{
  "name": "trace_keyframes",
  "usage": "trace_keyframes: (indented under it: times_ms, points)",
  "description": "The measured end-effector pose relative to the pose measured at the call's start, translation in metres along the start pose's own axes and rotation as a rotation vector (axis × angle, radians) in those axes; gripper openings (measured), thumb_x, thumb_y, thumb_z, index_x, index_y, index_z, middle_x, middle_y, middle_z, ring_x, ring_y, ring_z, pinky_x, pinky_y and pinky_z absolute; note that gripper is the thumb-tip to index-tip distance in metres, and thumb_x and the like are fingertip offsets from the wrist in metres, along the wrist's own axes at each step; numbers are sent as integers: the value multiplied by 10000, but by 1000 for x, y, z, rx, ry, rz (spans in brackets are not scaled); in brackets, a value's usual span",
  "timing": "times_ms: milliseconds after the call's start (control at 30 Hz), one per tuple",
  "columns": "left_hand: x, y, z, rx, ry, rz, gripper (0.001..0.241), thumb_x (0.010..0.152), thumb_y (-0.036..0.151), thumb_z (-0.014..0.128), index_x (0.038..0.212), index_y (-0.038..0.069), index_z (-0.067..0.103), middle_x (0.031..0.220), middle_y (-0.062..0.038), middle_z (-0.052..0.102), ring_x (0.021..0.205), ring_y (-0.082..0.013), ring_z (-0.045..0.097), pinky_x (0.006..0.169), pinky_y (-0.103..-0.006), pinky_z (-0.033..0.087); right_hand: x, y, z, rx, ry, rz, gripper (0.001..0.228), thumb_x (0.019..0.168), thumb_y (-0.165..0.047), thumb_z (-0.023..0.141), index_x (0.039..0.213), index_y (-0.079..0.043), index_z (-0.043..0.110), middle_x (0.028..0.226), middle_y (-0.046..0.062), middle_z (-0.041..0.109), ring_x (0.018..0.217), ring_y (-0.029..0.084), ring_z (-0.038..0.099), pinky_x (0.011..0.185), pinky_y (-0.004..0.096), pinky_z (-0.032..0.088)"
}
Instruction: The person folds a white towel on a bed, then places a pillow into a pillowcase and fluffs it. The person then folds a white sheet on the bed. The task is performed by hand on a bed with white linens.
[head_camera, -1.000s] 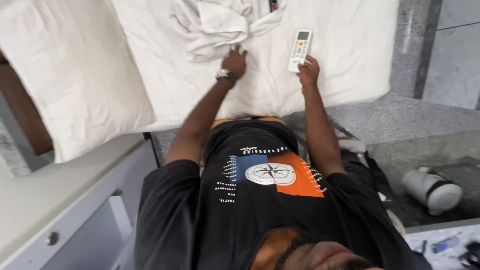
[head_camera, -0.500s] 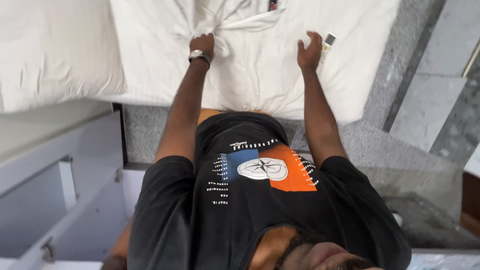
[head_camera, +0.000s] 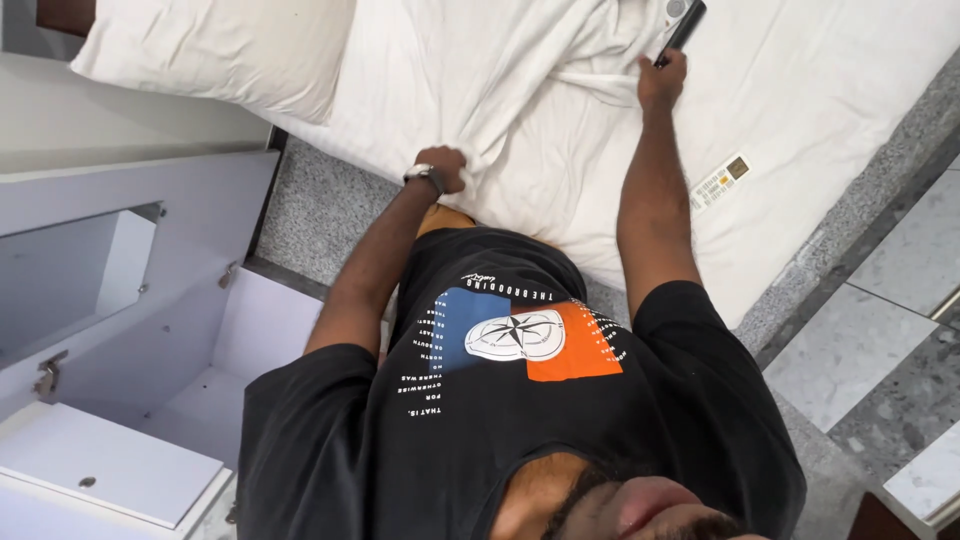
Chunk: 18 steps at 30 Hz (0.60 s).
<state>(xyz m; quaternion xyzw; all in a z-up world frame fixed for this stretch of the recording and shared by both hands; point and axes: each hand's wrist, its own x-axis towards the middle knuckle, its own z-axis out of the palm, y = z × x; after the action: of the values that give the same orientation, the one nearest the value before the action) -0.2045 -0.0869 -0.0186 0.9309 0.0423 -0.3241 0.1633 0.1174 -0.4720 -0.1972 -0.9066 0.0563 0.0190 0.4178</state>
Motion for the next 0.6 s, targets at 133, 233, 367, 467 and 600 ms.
trace_keyframes:
  times_ms: [133, 233, 367, 467, 600]
  points:
    - [-3, -35, 26, -32, -152, -35, 462, 753, 294, 726, 1210, 234, 747, 1220, -117, 726, 1116, -320, 694, 958, -442, 558, -2, 13, 3, 300, 23, 167, 554, 901, -267, 850, 1247, -83, 458, 1078, 136, 689, 867, 237, 698, 738, 402, 583]
    - [10, -43, 21, -68, -131, 7, 471, 730, 273, 738, 1201, 258, 733, 1223, -91, 714, 1127, -309, 668, 959, -448, 536, -24, -28, -17, 228, 3, 409, 669, 897, -305, 855, 1319, -89, 382, 1003, 117, 683, 578, 152, 659, 377, 319, 526]
    - [21, -31, -15, 11, -168, 77, 312, 843, 316, 705, 1146, 268, 761, 1338, -100, 661, 1261, -322, 603, 1048, -464, 510, -66, -104, -33, 367, -305, 639, 446, 971, -444, 748, 1216, -104, 596, 916, 51, 743, 470, 172, 611, 377, 294, 376]
    - [36, -23, -37, 2, -35, 155, 199, 893, 354, 715, 1047, 250, 787, 1440, -96, 551, 1350, -334, 512, 1078, -483, 491, -63, -96, -14, 570, -245, 729, 317, 976, -404, 728, 1090, -116, 660, 853, 15, 706, 477, 157, 652, 388, 274, 393]
    - [61, -17, -46, -184, 401, 212, 308, 802, 273, 803, 1097, 210, 738, 1537, -157, 389, 1384, -403, 409, 995, -530, 490, -57, -84, -17, 771, -145, 808, 179, 976, -275, 776, 999, -123, 683, 790, 12, 636, 497, 121, 602, 421, 247, 382]
